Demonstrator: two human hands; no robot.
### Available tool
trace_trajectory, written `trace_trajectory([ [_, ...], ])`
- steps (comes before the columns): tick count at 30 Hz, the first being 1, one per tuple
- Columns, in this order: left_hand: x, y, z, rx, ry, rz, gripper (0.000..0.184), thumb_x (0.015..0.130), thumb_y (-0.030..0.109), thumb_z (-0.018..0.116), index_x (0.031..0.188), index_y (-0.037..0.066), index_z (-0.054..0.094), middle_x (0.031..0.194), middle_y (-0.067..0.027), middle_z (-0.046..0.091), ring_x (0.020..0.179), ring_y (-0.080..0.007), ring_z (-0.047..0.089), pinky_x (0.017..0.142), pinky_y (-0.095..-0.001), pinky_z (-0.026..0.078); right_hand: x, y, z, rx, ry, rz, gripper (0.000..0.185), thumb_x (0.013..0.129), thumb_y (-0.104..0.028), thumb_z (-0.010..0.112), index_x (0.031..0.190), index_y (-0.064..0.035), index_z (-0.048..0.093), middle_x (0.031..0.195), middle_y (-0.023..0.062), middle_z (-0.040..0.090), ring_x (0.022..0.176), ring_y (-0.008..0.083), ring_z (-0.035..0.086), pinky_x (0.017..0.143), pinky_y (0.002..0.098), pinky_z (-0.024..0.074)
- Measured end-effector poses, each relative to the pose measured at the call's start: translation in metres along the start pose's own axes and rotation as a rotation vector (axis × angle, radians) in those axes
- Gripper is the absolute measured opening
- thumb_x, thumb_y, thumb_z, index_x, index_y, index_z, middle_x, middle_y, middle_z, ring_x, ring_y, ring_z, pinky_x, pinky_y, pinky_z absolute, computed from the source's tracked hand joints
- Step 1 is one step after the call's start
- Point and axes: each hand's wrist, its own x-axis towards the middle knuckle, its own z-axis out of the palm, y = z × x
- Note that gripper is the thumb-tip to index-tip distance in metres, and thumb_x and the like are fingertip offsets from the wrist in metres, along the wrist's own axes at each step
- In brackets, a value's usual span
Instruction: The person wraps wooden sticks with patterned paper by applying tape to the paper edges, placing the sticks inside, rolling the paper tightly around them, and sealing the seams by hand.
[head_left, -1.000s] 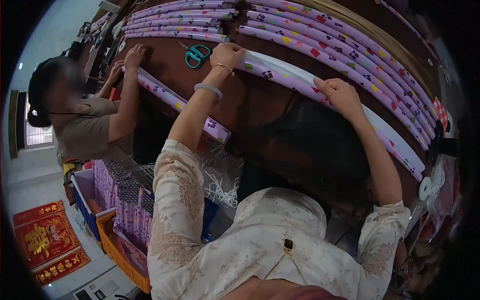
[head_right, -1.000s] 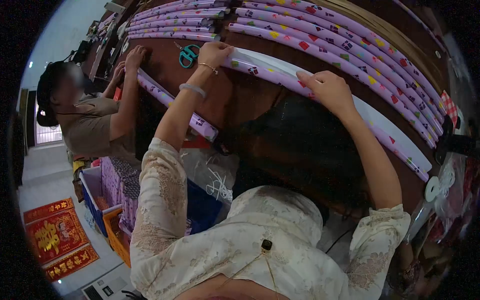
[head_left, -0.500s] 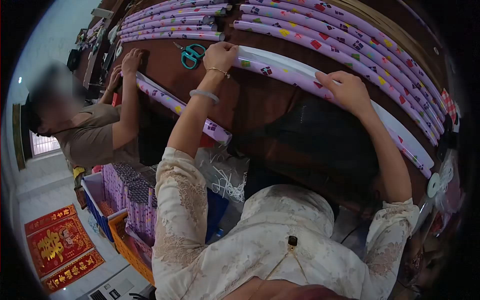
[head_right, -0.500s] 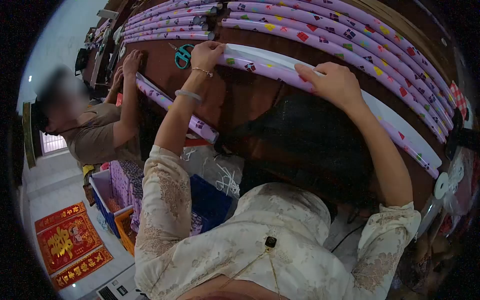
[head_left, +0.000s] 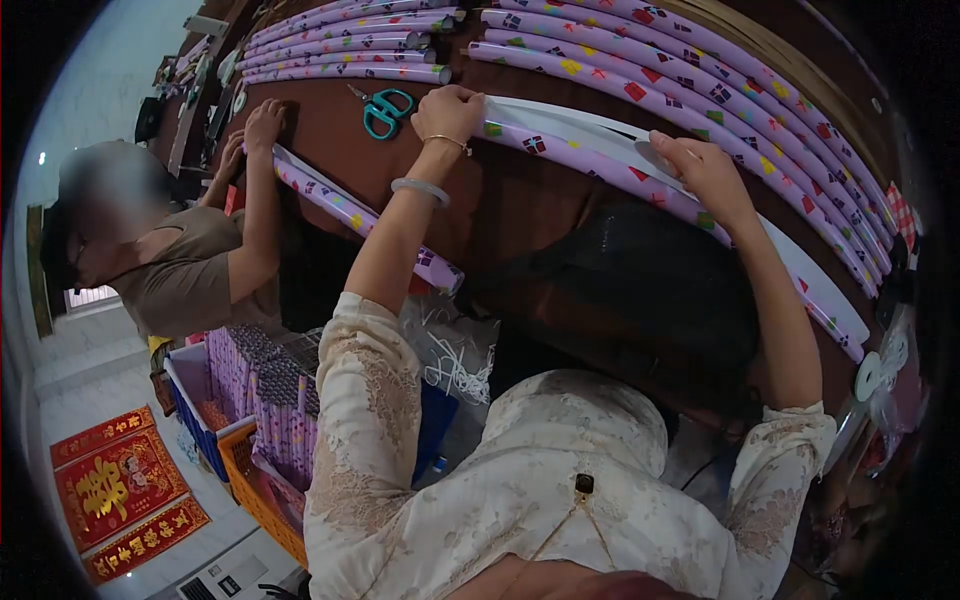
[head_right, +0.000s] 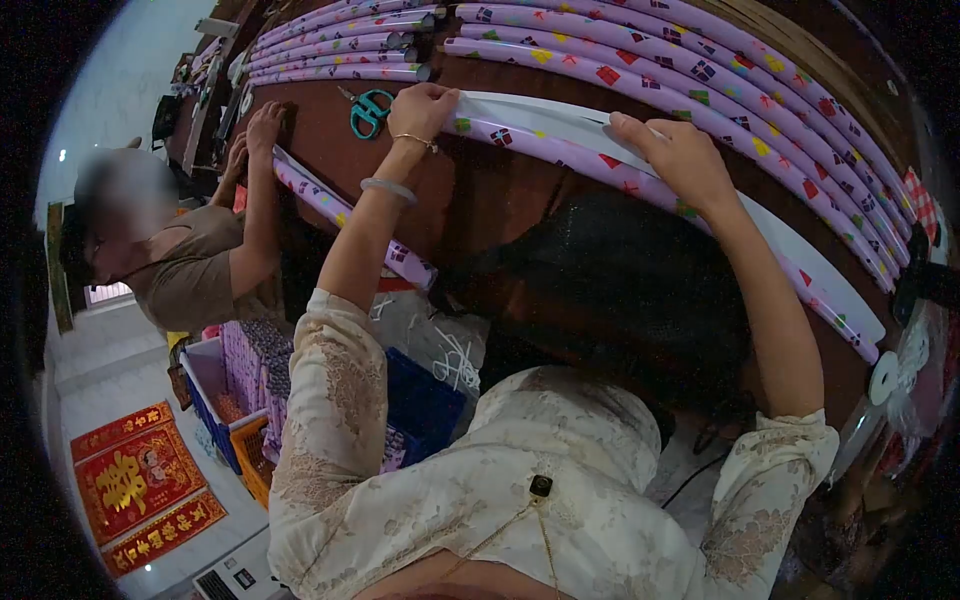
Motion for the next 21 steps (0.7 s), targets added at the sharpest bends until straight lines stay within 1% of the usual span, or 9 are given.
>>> trace_trajectory([
  [2, 0.0001, 0.0000, 0.0016, 0.001, -0.002, -0.004, 0.023, 0.068, 0.038, 0.063, 0.082, 0.021, 0.071, 0.081, -0.0084, 0.066, 0.080, -0.0276, 0.063, 0.071, -0.0387, 0.049, -0.0022, -0.0038, 0.0003, 0.034, 0.002, -0.020, 0.053, 0.084, -0.052, 0.045, 0.063, -0.0034, 0.052, 0.056, -0.0008, 0.038, 0.054, 0.0110, 0.036, 0.051, 0.0263, 0.0251],
  [5, -0.0010, 0.0002, 0.0027, 0.014, 0.016, -0.017, 0.023, 0.068, 0.038, 0.063, 0.080, 0.021, 0.071, 0.080, -0.0085, 0.066, 0.080, -0.0275, 0.063, 0.070, -0.0387, 0.049, -0.0039, -0.0068, -0.0019, 0.020, -0.012, -0.017, 0.055, 0.084, -0.053, 0.045, 0.064, -0.0024, 0.053, 0.057, -0.0004, 0.039, 0.055, 0.0108, 0.037, 0.051, 0.0265, 0.0255],
  [9, -0.0042, 0.0013, 0.0041, 0.020, 0.066, 0.019, 0.022, 0.069, 0.037, 0.063, 0.078, 0.019, 0.071, 0.077, -0.0086, 0.066, 0.077, -0.0279, 0.063, 0.066, -0.0395, 0.047, -0.0034, -0.0065, -0.0011, 0.020, -0.027, 0.011, 0.055, 0.083, -0.053, 0.045, 0.066, -0.0015, 0.053, 0.057, 0.0001, 0.040, 0.055, 0.0111, 0.038, 0.052, 0.0267, 0.0267],
  [10, -0.0048, 0.0020, 0.0047, 0.028, 0.085, 0.030, 0.022, 0.069, 0.037, 0.063, 0.078, 0.019, 0.071, 0.076, -0.0086, 0.066, 0.076, -0.0280, 0.063, 0.065, -0.0399, 0.046, -0.0038, -0.0054, 0.0007, 0.018, 0.003, -0.007, 0.055, 0.083, -0.053, 0.045, 0.066, -0.0015, 0.053, 0.057, 0.0003, 0.040, 0.056, 0.0113, 0.038, 0.053, 0.0266, 0.0272],
  [11, -0.0048, 0.0026, 0.0052, 0.028, 0.086, 0.029, 0.022, 0.069, 0.037, 0.063, 0.078, 0.019, 0.071, 0.076, -0.0086, 0.066, 0.076, -0.0280, 0.063, 0.065, -0.0399, 0.046, -0.0037, -0.0051, 0.0019, 0.015, 0.033, -0.024, 0.056, 0.083, -0.053, 0.045, 0.066, -0.0015, 0.053, 0.057, 0.0004, 0.040, 0.056, 0.0114, 0.038, 0.053, 0.0264, 0.0277],
  [17, -0.0055, 0.0041, 0.0061, 0.044, 0.105, 0.014, 0.020, 0.069, 0.035, 0.062, 0.076, 0.019, 0.071, 0.077, -0.0086, 0.066, 0.080, -0.0277, 0.062, 0.067, -0.0412, 0.044, -0.0034, -0.0066, 0.0020, 0.019, 0.020, -0.005, 0.056, 0.083, -0.054, 0.045, 0.064, -0.0024, 0.052, 0.057, 0.0003, 0.039, 0.056, 0.0115, 0.038, 0.054, 0.0260, 0.0280],
  [19, -0.0048, 0.0049, 0.0038, 0.094, 0.095, 0.028, 0.031, 0.070, 0.042, 0.062, 0.083, 0.015, 0.070, 0.078, -0.0107, 0.066, 0.076, -0.0301, 0.063, 0.067, -0.0397, 0.050, -0.0035, -0.0076, 0.0010, 0.026, 0.018, -0.013, 0.056, 0.083, -0.054, 0.045, 0.062, -0.0033, 0.051, 0.056, 0.0003, 0.039, 0.056, 0.0114, 0.037, 0.054, 0.0258, 0.0278],
  [21, -0.0058, 0.0090, 0.0008, 0.106, 0.084, 0.014, 0.031, 0.070, 0.042, 0.062, 0.082, 0.015, 0.070, 0.078, -0.0105, 0.066, 0.077, -0.0301, 0.063, 0.068, -0.0396, 0.050, -0.0036, -0.0084, 0.0005, 0.033, 0.016, -0.020, 0.055, 0.083, -0.055, 0.045, 0.061, -0.0041, 0.049, 0.056, 0.0002, 0.038, 0.055, 0.0112, 0.037, 0.054, 0.0256, 0.0276],
])
